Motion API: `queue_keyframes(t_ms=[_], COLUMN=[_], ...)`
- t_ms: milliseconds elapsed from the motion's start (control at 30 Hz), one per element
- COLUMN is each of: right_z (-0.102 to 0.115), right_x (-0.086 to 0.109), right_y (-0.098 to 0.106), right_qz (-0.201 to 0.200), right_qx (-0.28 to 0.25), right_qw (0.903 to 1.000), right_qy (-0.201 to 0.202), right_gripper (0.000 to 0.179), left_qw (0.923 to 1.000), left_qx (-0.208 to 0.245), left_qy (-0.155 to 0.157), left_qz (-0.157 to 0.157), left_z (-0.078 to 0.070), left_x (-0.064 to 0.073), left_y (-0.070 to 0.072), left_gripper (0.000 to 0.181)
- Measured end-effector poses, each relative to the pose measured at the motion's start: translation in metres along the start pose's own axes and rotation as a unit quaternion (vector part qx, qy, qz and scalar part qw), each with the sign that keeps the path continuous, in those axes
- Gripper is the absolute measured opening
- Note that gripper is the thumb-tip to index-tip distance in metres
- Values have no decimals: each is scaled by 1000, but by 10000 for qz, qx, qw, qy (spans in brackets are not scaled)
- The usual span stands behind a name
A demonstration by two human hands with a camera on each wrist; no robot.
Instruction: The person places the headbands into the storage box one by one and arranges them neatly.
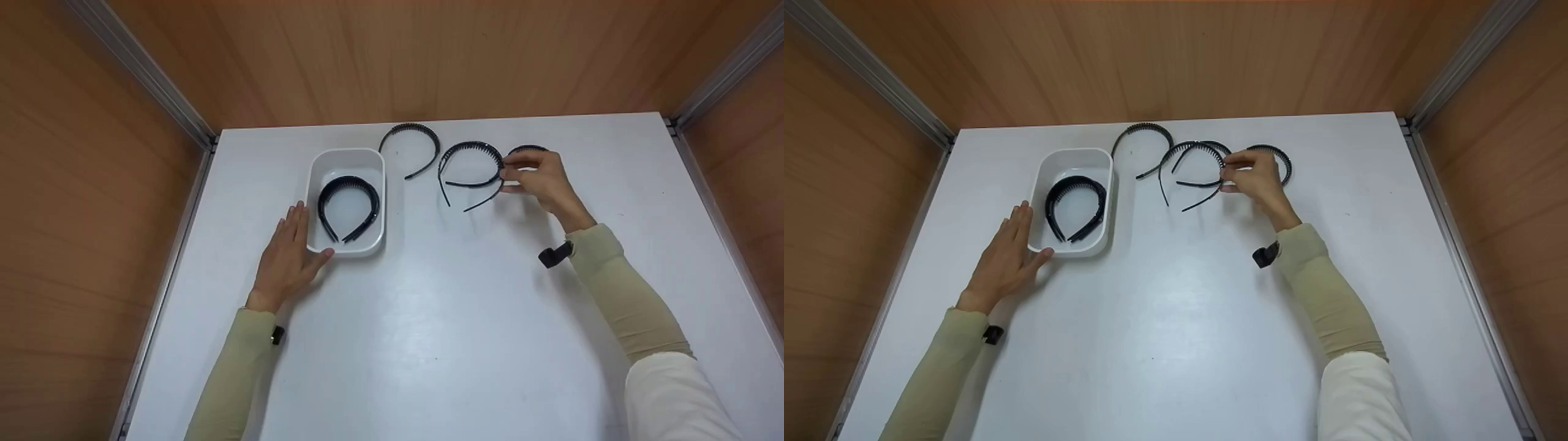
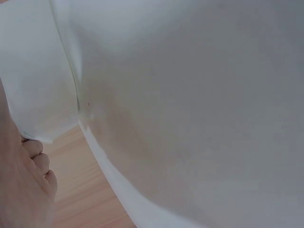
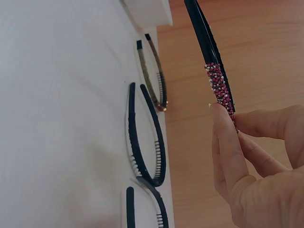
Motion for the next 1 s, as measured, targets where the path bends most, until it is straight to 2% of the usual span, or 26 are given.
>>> queue_keyframes(t_ms=[167,400,633,867,1000], right_z=[-3,-5,-4,2,5], right_x=[2,4,6,9,10], right_y=[-16,-32,-45,-59,-64], right_qz=[100,214,365,446,482], right_qx=[-158,-258,-319,-277,-293], right_qw=[9998,9993,9987,9986,9984], right_qy=[11,-140,-145,-91,-95], right_gripper=[34,34,34,34,35], left_qw=[10000,9997,10000,9998,9999], left_qx=[-39,42,48,74,65], left_qy=[3,-84,-40,-65,-59], left_qz=[4,-204,-77,-144,-81], left_z=[0,1,0,0,-1], left_x=[0,1,3,2,1], left_y=[0,-1,-1,0,-1], left_gripper=[101,102,101,100,100])
Point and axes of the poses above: each hand's wrist, its own x-axis away from the middle knuckle, its own y-axis out of the back of the hand, z = x × y, the point moved 5 cm from there along -x, towards the middle knuckle, and after that the axes turned 12 degrees about -z, right-handed, at the moved point
